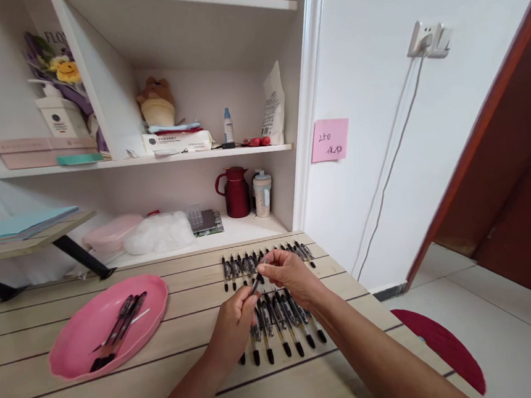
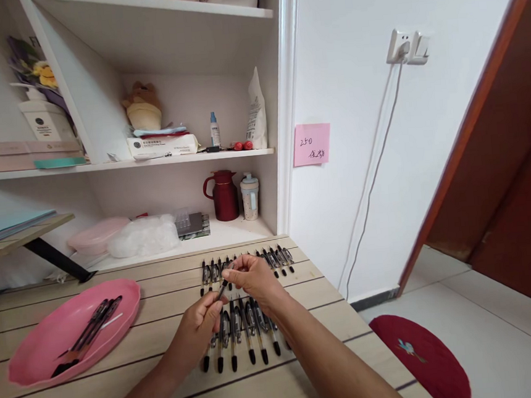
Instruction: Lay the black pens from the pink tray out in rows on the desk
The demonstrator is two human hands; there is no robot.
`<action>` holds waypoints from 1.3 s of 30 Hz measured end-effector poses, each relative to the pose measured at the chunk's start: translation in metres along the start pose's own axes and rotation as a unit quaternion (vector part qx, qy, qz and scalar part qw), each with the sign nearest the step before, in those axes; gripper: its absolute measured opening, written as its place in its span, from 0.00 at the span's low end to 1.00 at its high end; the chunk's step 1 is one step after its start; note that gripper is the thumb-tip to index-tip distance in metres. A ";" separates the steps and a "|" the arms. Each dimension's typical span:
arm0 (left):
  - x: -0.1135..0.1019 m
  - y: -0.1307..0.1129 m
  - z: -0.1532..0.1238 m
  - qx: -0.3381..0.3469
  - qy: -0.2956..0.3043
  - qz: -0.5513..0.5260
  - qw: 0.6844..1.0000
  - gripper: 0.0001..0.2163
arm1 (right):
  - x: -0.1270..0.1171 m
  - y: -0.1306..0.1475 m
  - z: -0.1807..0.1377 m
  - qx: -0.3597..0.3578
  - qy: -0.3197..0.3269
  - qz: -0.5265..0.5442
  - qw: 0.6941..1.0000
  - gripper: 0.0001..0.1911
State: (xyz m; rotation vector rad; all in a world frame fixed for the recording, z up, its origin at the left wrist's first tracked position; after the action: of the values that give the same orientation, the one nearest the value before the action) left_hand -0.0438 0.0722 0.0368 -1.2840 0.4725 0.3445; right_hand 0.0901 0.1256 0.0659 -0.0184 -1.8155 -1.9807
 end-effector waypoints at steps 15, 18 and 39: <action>0.001 0.006 0.002 -0.013 0.004 0.004 1.000 0.13 | -0.004 -0.009 0.005 0.003 -0.017 0.054 0.998 0.12; 0.001 0.008 0.003 -0.004 -0.001 0.008 1.000 0.12 | -0.005 -0.010 0.005 0.017 -0.015 0.035 0.999 0.13; 0.007 0.020 0.007 -0.038 0.023 -0.051 0.998 0.13 | 0.000 -0.024 0.012 0.018 0.008 0.055 0.998 0.14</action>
State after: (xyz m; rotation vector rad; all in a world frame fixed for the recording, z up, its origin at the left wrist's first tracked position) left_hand -0.0470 0.0839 0.0182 -1.3869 0.4343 0.2501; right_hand 0.0784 0.1377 0.0454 -0.0894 -1.8006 -1.8664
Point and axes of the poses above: each hand's wrist, its own z-axis towards the middle knuckle, its own x-axis out of the palm, y = z × x, the point moved 3 cm from there along z, towards the middle knuckle, and after that the axes turned 6 degrees about z, right-handed, at the moved point
